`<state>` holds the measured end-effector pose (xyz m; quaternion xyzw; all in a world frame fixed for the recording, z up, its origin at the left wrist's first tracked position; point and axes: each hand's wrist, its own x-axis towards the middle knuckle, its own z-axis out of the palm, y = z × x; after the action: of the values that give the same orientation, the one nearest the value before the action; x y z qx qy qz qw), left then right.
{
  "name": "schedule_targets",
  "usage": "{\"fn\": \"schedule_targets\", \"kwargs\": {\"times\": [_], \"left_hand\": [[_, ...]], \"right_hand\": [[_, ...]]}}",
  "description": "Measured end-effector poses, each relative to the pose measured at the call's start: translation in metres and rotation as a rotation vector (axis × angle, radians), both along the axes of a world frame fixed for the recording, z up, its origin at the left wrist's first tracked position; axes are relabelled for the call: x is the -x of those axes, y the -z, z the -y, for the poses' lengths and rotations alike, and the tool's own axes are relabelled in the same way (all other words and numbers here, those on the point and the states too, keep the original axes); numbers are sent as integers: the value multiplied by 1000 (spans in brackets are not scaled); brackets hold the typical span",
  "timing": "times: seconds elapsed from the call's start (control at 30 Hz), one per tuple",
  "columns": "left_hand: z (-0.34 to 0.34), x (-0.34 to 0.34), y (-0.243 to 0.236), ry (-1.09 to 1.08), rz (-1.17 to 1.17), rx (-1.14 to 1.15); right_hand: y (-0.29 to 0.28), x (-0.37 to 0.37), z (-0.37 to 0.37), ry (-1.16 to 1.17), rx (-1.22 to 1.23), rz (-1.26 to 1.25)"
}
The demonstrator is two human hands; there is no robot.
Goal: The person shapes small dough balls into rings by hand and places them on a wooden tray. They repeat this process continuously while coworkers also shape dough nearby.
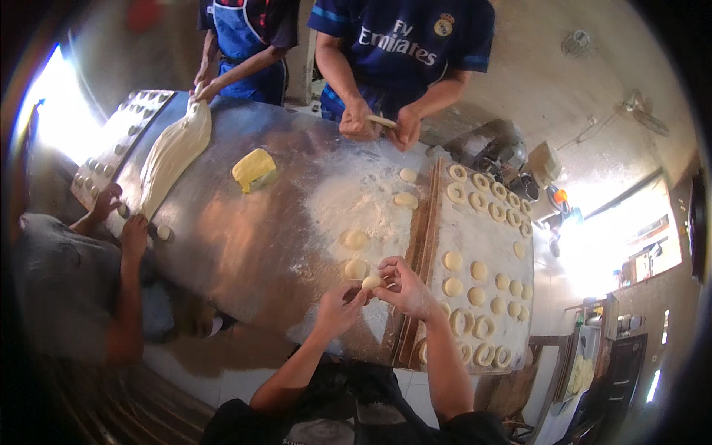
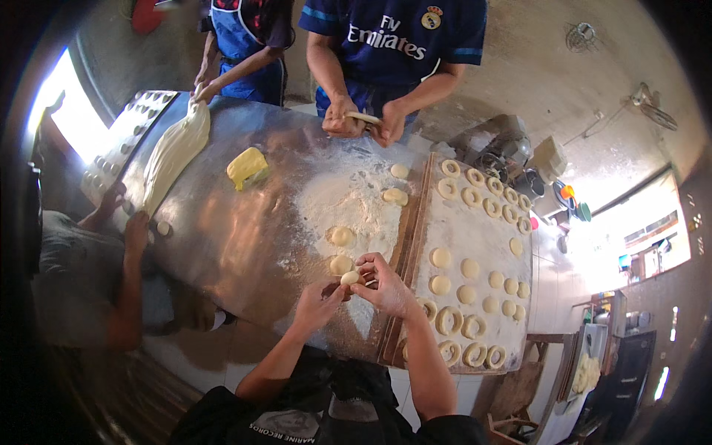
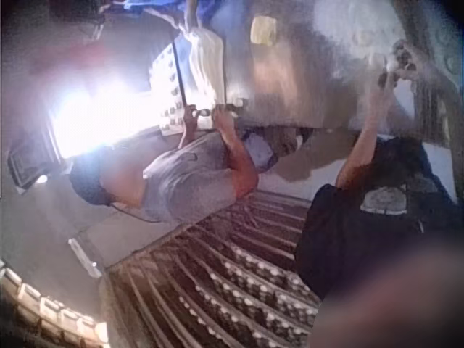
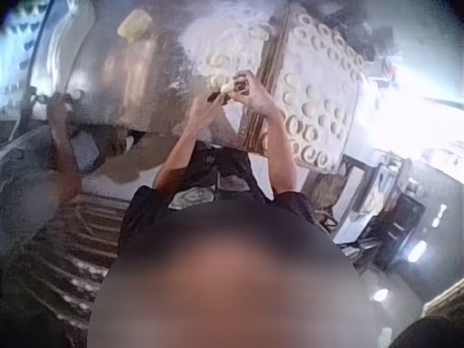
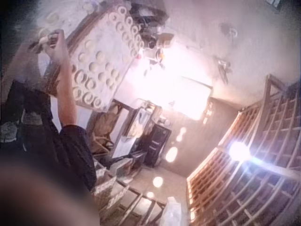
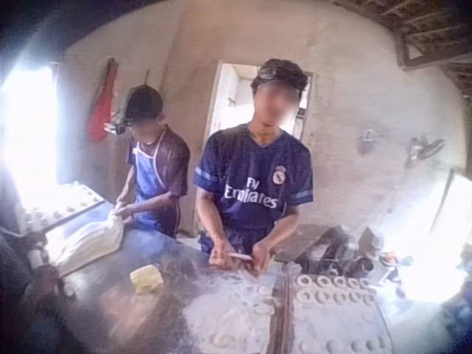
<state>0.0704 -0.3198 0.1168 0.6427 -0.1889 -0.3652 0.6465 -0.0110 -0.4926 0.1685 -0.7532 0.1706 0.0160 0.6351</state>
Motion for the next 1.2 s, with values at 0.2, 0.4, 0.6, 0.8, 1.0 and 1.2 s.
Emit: {"fn": "schedule_targets", "kwargs": {"times": [0.2, 0.4, 0.6, 0.8, 1.0, 1.2], "left_hand": [[-9, -9, -37, 25, 53, 20], [-10, -11, -65, 60, 336, -3], [8, -5, -53, -213, 964, 73], [23, 13, -32, -103, 574, 418], [67, 40, -49, -28, 900, 449], [115, 113, -53, 82, 781, 250]], "right_hand": [[-9, 4, -17, 73, -115, 116], [-13, -1, -45, 379, 452, 195], [7, -8, -52, 381, 48, 380], [-7, 32, -40, 280, -893, 649], [-42, 70, -32, 577, 26, 319], [-55, 146, 14, 635, -303, 423]]}}
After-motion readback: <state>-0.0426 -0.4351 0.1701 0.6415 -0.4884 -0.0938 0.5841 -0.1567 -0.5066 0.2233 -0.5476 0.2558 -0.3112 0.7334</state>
